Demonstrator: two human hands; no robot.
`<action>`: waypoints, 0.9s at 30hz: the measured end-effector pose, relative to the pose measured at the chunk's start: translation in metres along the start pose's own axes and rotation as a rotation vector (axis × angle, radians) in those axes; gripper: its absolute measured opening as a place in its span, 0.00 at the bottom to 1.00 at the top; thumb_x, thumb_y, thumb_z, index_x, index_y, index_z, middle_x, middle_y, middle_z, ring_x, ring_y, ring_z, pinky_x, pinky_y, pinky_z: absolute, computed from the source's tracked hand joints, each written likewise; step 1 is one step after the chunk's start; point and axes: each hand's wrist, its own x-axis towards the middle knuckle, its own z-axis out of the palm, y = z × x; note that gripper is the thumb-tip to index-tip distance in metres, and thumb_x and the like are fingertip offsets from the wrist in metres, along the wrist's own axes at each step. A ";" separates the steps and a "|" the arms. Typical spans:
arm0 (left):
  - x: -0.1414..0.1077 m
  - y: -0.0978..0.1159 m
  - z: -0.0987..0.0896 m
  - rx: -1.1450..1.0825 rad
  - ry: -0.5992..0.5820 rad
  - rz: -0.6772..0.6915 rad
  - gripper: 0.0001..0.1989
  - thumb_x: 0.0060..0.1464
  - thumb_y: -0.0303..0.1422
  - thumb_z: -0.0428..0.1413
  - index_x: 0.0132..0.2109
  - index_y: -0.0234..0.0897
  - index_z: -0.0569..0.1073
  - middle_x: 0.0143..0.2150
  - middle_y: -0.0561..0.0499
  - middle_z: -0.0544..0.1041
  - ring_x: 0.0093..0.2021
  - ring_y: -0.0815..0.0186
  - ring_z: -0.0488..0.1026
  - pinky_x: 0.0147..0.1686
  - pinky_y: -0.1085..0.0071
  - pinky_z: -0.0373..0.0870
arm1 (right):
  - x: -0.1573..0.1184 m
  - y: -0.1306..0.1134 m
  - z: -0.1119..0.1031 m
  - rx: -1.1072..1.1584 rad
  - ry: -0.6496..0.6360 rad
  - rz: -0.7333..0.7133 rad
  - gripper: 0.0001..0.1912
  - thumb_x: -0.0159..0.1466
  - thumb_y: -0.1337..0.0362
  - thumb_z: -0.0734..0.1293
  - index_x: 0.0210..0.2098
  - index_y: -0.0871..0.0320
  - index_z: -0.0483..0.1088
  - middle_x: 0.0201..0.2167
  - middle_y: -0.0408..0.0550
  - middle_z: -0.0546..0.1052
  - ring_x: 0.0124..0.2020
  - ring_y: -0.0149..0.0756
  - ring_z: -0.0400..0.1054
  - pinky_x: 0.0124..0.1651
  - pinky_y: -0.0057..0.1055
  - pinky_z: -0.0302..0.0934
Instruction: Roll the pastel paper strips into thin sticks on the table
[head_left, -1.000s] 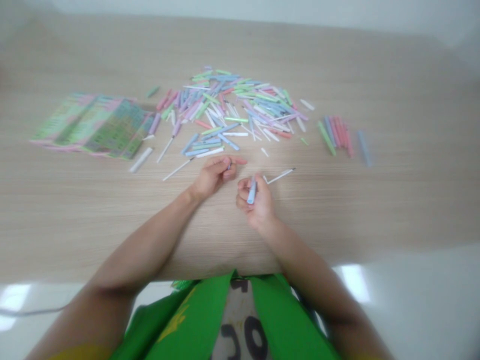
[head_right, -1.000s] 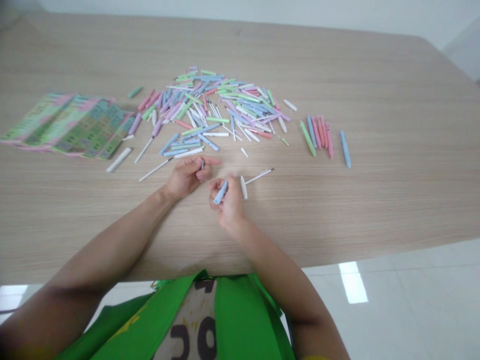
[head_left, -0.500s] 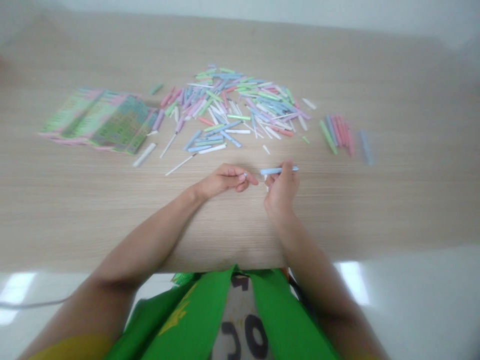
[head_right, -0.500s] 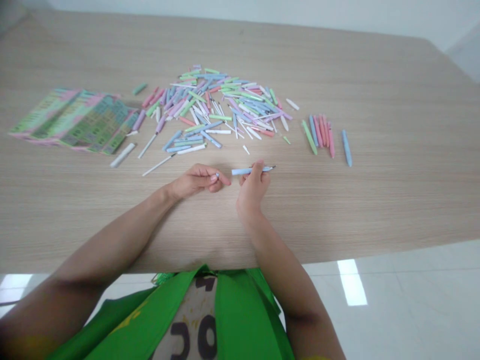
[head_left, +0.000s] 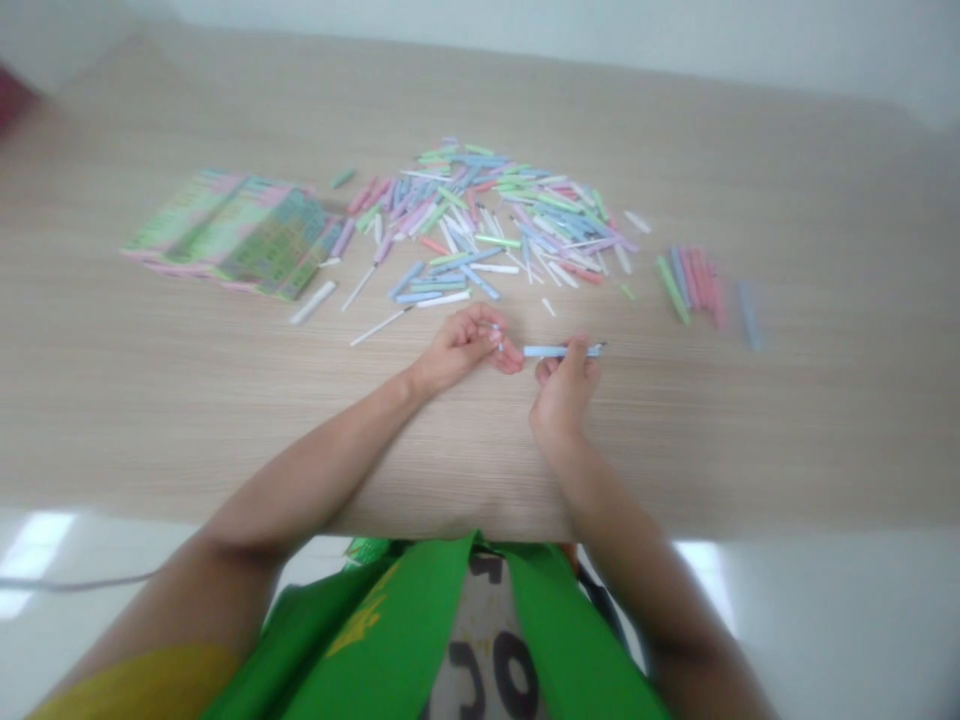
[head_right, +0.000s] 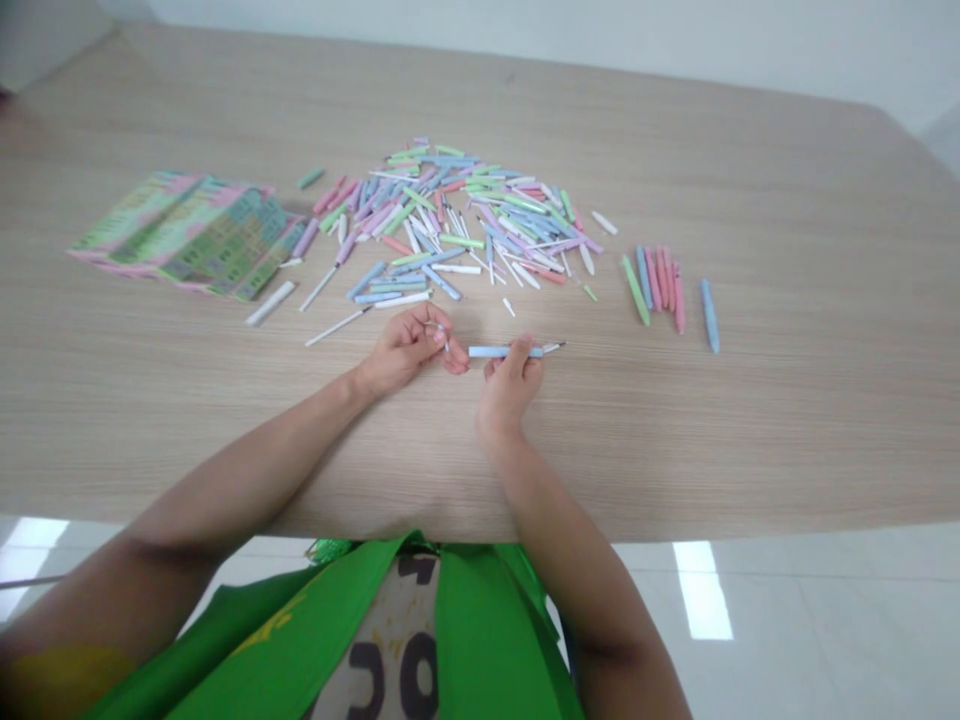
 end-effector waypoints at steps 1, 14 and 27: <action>0.000 -0.001 0.000 -0.013 0.026 -0.004 0.22 0.54 0.44 0.66 0.45 0.35 0.67 0.31 0.47 0.83 0.30 0.62 0.82 0.36 0.65 0.79 | -0.002 0.000 0.000 -0.003 -0.011 -0.018 0.26 0.65 0.40 0.63 0.27 0.54 0.54 0.17 0.30 0.53 0.16 0.21 0.48 0.19 0.22 0.41; 0.002 0.000 0.019 -0.316 0.376 0.010 0.20 0.45 0.36 0.72 0.30 0.34 0.68 0.33 0.52 0.82 0.30 0.75 0.76 0.34 0.79 0.74 | -0.016 0.000 -0.004 -0.023 -0.080 -0.105 0.20 0.66 0.44 0.64 0.32 0.53 0.57 0.16 0.30 0.63 0.16 0.23 0.59 0.21 0.22 0.51; -0.010 -0.008 0.034 0.124 0.432 0.212 0.20 0.54 0.48 0.65 0.31 0.35 0.76 0.32 0.48 0.82 0.36 0.65 0.79 0.41 0.70 0.72 | -0.026 -0.002 0.000 0.298 -0.147 0.263 0.13 0.66 0.53 0.67 0.34 0.55 0.65 0.19 0.34 0.70 0.21 0.24 0.67 0.29 0.22 0.63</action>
